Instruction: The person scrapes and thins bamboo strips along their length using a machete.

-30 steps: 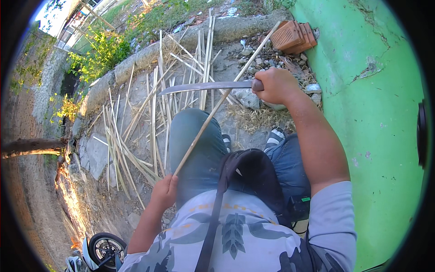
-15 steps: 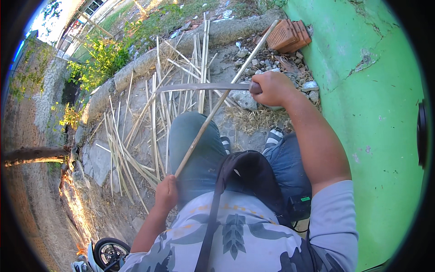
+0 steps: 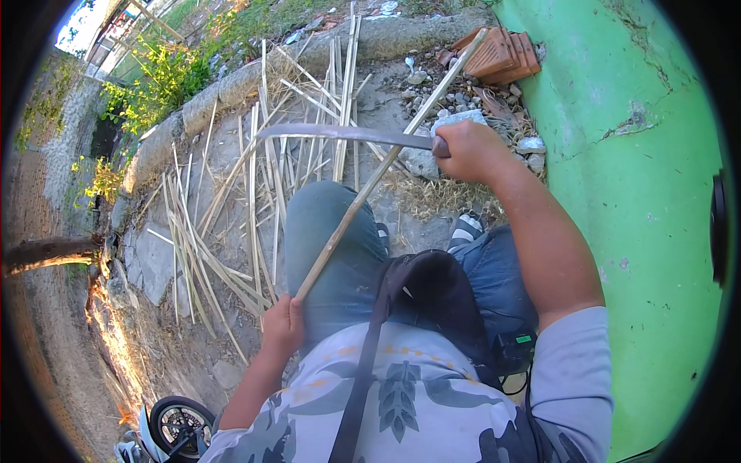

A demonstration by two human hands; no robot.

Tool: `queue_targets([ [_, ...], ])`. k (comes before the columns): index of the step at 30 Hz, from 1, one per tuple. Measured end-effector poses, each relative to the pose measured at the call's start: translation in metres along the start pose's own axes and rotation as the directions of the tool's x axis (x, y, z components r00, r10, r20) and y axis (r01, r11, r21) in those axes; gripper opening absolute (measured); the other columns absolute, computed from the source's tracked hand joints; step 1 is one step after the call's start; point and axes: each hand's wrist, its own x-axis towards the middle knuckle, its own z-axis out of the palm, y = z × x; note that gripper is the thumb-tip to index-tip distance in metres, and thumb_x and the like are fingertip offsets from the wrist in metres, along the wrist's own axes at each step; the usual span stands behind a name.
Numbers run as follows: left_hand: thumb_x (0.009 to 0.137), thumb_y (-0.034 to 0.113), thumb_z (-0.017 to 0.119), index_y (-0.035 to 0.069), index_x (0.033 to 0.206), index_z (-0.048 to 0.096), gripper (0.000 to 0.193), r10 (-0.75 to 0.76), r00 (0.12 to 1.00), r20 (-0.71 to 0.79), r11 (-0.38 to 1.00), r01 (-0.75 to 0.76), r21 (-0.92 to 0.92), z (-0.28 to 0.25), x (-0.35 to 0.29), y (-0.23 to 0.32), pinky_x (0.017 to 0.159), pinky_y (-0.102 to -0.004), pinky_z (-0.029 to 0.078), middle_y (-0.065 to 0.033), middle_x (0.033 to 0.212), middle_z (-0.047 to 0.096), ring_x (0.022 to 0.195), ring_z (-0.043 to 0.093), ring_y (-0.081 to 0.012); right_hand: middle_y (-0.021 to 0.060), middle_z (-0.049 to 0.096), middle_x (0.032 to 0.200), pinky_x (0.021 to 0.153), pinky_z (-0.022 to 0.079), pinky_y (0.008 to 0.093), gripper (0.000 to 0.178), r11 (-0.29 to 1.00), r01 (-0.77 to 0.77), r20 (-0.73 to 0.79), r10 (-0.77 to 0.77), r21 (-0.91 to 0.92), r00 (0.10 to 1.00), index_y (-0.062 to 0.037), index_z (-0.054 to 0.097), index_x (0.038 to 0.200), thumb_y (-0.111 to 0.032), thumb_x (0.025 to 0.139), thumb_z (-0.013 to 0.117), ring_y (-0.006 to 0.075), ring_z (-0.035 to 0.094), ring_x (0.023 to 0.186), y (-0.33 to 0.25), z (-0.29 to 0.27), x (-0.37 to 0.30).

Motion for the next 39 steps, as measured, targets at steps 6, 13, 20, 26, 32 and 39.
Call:
queue_targets([
  [6, 0.103, 0.039, 0.042, 0.001, 0.078, 0.048, 0.046, -0.002, 1.0, 0.0, 0.992, 0.002, -0.125, 0.005, 0.002, -0.001, 0.053, -0.0484, 0.039, -0.0234, 0.062, 0.051, 0.06, 0.053, -0.0475, 0.0184, 0.068, 0.083, 0.075, 0.052, 0.0481, 0.02, 0.961, 0.067, 0.024, -0.076, 0.27, 0.997, -0.0092, 0.068, 0.089, -0.026, 0.078, 0.065, 0.0394, 0.066, 0.082, 0.02, 0.016, 0.01],
  [13, 0.103, 0.039, 0.042, 0.001, 0.079, 0.048, 0.045, 0.002, 1.0, -0.024, 0.998, -0.004, -0.07, 0.005, -0.003, -0.004, 0.053, -0.0474, 0.039, -0.0228, 0.061, 0.05, 0.059, 0.053, -0.0462, 0.0221, 0.062, 0.073, 0.065, 0.048, 0.0484, 0.016, 0.964, 0.167, -0.091, -0.15, 0.208, 0.984, -0.003, 0.062, 0.081, -0.019, 0.081, 0.061, 0.0435, 0.06, 0.071, 0.0, 0.017, 0.007],
  [20, 0.104, 0.041, 0.041, 0.001, 0.078, 0.047, 0.048, 0.021, 1.0, 0.004, 0.996, -0.02, -0.086, 0.004, 0.003, 0.0, 0.052, -0.0464, 0.038, -0.0226, 0.06, 0.049, 0.056, 0.051, -0.0451, 0.0186, 0.068, 0.082, 0.073, 0.052, 0.0487, 0.019, 0.988, 0.01, -0.049, -0.003, 0.153, 0.999, -0.009, 0.07, 0.089, -0.025, 0.084, 0.06, 0.0401, 0.065, 0.079, 0.032, 0.015, 0.01],
  [26, 0.104, 0.042, 0.041, 0.001, 0.078, 0.047, 0.049, 0.006, 1.0, 0.018, 0.994, -0.003, -0.113, 0.003, 0.001, -0.005, 0.053, -0.0476, 0.039, -0.0239, 0.061, 0.049, 0.059, 0.052, -0.0471, 0.0193, 0.068, 0.083, 0.074, 0.052, 0.0485, 0.021, 0.979, 0.122, -0.037, -0.117, 0.165, 0.992, -0.0066, 0.069, 0.087, -0.026, 0.084, 0.06, 0.0397, 0.065, 0.081, -0.004, 0.005, 0.007],
  [32, 0.103, 0.043, 0.041, 0.001, 0.08, 0.048, 0.049, 0.003, 1.0, 0.006, 1.0, -0.003, -0.03, 0.003, 0.001, 0.001, 0.055, -0.0499, 0.039, -0.0252, 0.063, 0.051, 0.063, 0.052, -0.0499, 0.0198, 0.067, 0.081, 0.075, 0.052, 0.0485, 0.02, 0.955, -0.066, -0.082, 0.093, 0.29, 0.992, -0.0071, 0.068, 0.086, -0.025, 0.084, 0.06, 0.0407, 0.065, 0.081, 0.046, 0.022, 0.017],
  [39, 0.103, 0.043, 0.04, 0.001, 0.08, 0.048, 0.049, 0.004, 1.0, -0.001, 0.999, -0.004, -0.047, 0.006, 0.001, -0.008, 0.055, -0.0503, 0.04, -0.0254, 0.064, 0.051, 0.064, 0.053, -0.0502, 0.0193, 0.065, 0.073, 0.066, 0.05, 0.0475, 0.018, 0.936, 0.173, -0.138, -0.136, 0.306, 0.981, -0.0032, 0.064, 0.083, -0.019, 0.075, 0.066, 0.0411, 0.064, 0.073, -0.005, 0.018, 0.008],
])
